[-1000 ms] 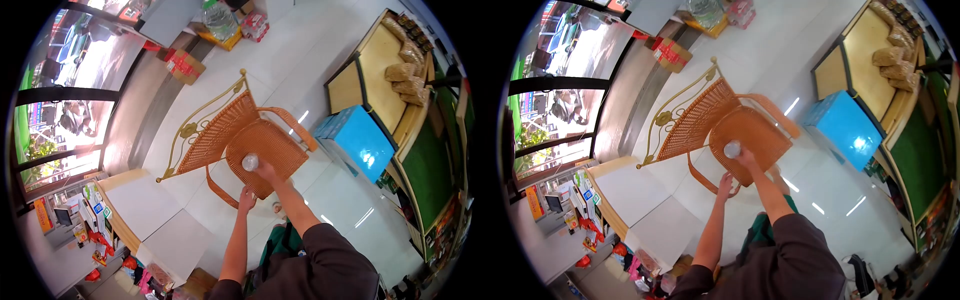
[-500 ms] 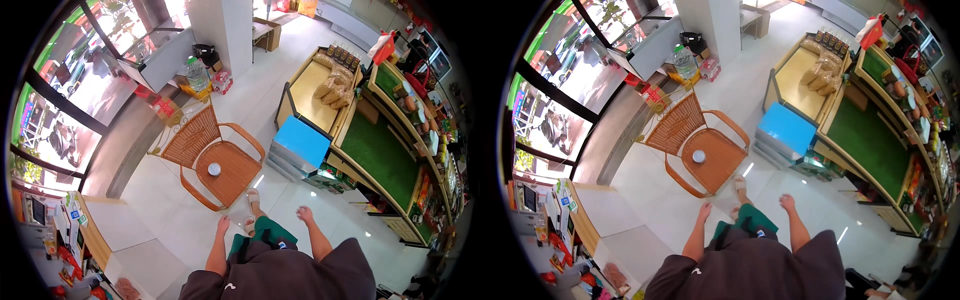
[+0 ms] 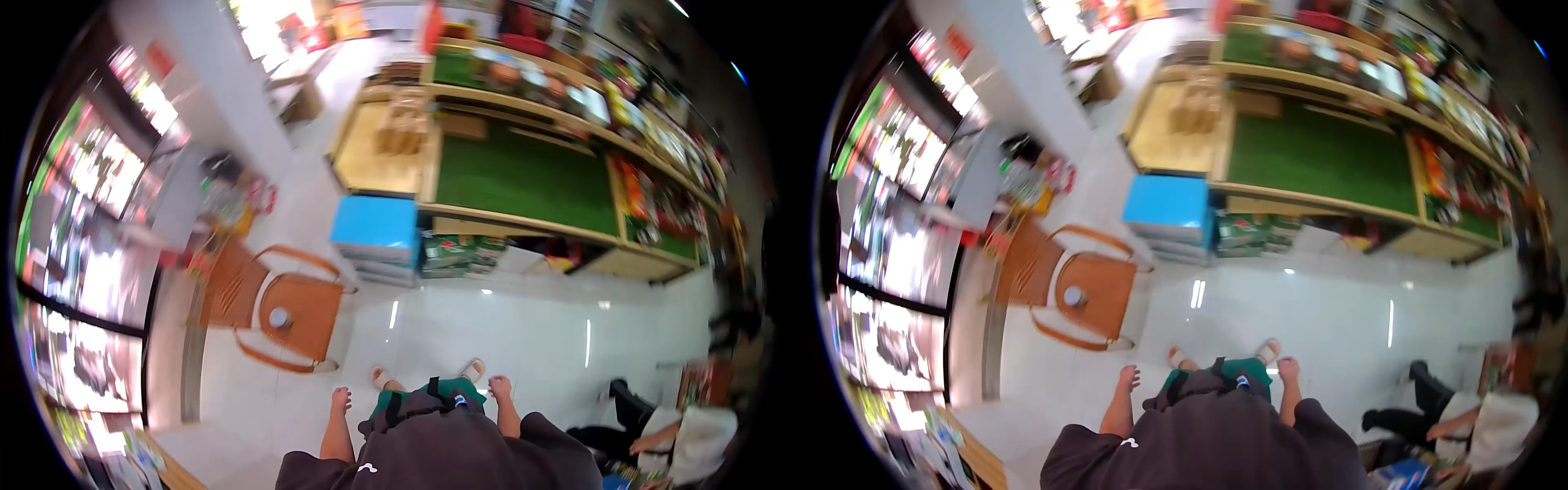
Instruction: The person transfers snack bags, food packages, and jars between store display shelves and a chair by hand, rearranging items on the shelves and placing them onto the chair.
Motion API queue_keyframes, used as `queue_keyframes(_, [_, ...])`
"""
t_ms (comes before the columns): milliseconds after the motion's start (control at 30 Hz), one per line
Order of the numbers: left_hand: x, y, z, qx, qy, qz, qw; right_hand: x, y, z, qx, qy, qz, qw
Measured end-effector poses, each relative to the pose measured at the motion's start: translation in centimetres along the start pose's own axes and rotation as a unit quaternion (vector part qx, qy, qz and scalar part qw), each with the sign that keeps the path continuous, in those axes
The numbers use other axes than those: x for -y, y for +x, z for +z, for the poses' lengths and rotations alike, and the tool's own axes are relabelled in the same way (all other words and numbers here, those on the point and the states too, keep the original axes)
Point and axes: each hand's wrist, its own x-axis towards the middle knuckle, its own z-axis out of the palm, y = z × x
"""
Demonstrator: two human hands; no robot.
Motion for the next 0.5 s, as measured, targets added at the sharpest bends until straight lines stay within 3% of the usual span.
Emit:
queue_keyframes(33, [-1.5,0.1,2.2,0.02,0.048,0.011,0.999,-0.8,1.3,0.0,-0.038,0.023,-0.031,0.999])
queue_keyframes(100, [-3.9,-0.8,7.0,0.043,0.119,0.026,0.992,0.6,0.3,-3.2,-0.024,0.105,0.032,0.994])
queue_keyframes(233, [-9.7,-3.9,20.8,0.124,0.174,0.129,0.968,-0.5,-0.9,-10.9,0.098,0.377,0.141,0.91])
queue_keyframes(367, [-14.2,-10.1,38.5,0.272,0.386,0.214,0.855,-7.1,-0.9,-15.6,-0.016,0.49,0.206,0.847])
queue_keyframes(500, [-14.5,-19.2,53.4,0.437,0.305,0.185,0.826,-13.6,-2.4,-17.8,-0.122,0.49,0.283,0.816])
